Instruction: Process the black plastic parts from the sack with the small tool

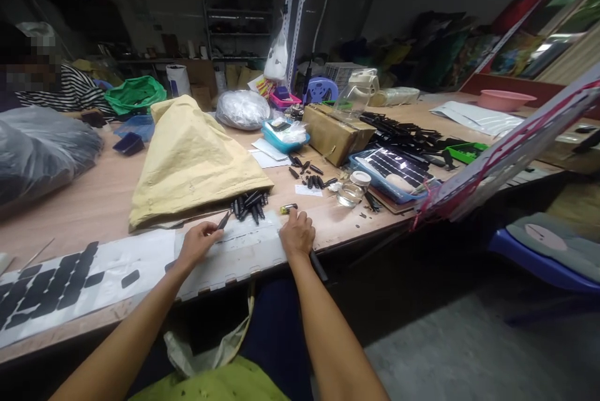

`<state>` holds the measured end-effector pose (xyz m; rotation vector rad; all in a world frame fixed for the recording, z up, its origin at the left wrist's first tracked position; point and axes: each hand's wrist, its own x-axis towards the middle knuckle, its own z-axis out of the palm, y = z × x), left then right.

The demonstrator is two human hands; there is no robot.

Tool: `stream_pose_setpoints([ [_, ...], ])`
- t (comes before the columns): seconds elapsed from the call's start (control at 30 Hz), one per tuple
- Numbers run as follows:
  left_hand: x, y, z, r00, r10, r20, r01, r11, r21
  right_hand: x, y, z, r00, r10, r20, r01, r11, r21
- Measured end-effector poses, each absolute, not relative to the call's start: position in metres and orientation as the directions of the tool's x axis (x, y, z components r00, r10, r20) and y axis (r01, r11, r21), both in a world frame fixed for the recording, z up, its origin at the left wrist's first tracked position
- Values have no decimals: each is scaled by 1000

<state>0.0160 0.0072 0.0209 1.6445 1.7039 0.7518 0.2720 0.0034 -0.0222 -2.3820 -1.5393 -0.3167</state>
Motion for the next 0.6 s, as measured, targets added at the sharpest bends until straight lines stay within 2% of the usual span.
stream_pose_setpoints([
  [0.13,5,-28,8,93,996,-1,640,-59,766,271,2,-23,408,850,333,913,-386,-134],
  [0.23,4,-42,-4,123,983,139,710,-185,680,272,1,-22,420,848,325,907,-386,-165],
  [0.3,5,-44,-9,139,975,176,739,-221,637,273,0,-20,435,848,304,898,-386,-208],
  [0.47,6,-42,-8,153,977,149,762,-213,612,265,-11,-4,462,849,255,840,-327,-434],
  [0.6,6,-42,-8,150,980,133,762,-200,616,231,-40,10,351,874,335,732,-34,-681],
])
